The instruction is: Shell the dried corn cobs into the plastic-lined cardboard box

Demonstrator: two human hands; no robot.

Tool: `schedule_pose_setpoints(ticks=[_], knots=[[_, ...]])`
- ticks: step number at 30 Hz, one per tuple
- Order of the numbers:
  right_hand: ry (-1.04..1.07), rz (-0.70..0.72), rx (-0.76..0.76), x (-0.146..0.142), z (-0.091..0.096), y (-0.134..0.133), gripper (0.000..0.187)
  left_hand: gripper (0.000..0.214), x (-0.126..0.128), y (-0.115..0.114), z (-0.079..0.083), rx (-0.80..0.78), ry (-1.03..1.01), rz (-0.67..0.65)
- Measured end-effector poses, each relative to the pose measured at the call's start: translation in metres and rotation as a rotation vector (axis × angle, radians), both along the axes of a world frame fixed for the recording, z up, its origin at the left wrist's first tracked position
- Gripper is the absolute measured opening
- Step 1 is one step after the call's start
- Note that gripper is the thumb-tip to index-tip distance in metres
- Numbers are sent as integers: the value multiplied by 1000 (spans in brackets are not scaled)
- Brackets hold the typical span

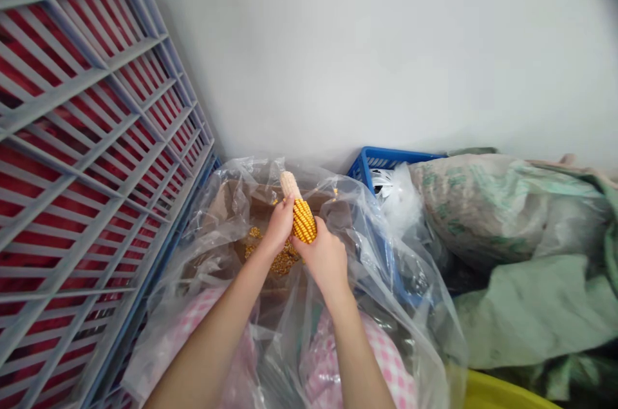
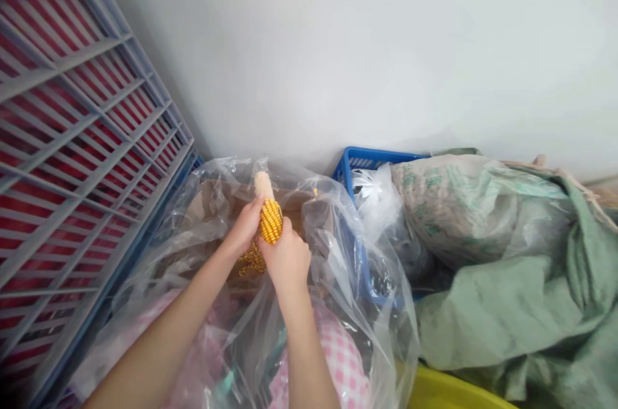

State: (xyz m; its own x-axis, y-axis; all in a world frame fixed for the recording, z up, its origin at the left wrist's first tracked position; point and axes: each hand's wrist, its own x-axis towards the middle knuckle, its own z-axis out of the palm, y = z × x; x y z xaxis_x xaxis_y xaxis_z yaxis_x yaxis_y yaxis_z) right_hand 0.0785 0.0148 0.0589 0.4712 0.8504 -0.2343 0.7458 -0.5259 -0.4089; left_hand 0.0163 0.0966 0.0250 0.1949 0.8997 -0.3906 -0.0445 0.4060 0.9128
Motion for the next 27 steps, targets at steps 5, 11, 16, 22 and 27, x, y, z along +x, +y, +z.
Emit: schedule_pose_setpoints(ticks=[5, 11, 16, 22, 27], knots=[[-11, -12, 12, -1, 0, 0, 41, 37, -2, 2, 0, -1, 24, -14], [-13, -29, 6, 3, -2, -1, 41, 31, -14, 7, 4, -7, 24, -149], [-27, -31, -9, 3, -3, 1, 43, 23, -17, 11, -3, 193, 143, -182], [-62, 4, -17, -2, -5, 3, 42, 18, -14, 11, -5, 296, 402, -107], [-121, 27, 11, -7, -12, 3, 38, 20, -12, 8, -7, 303, 537, -60]])
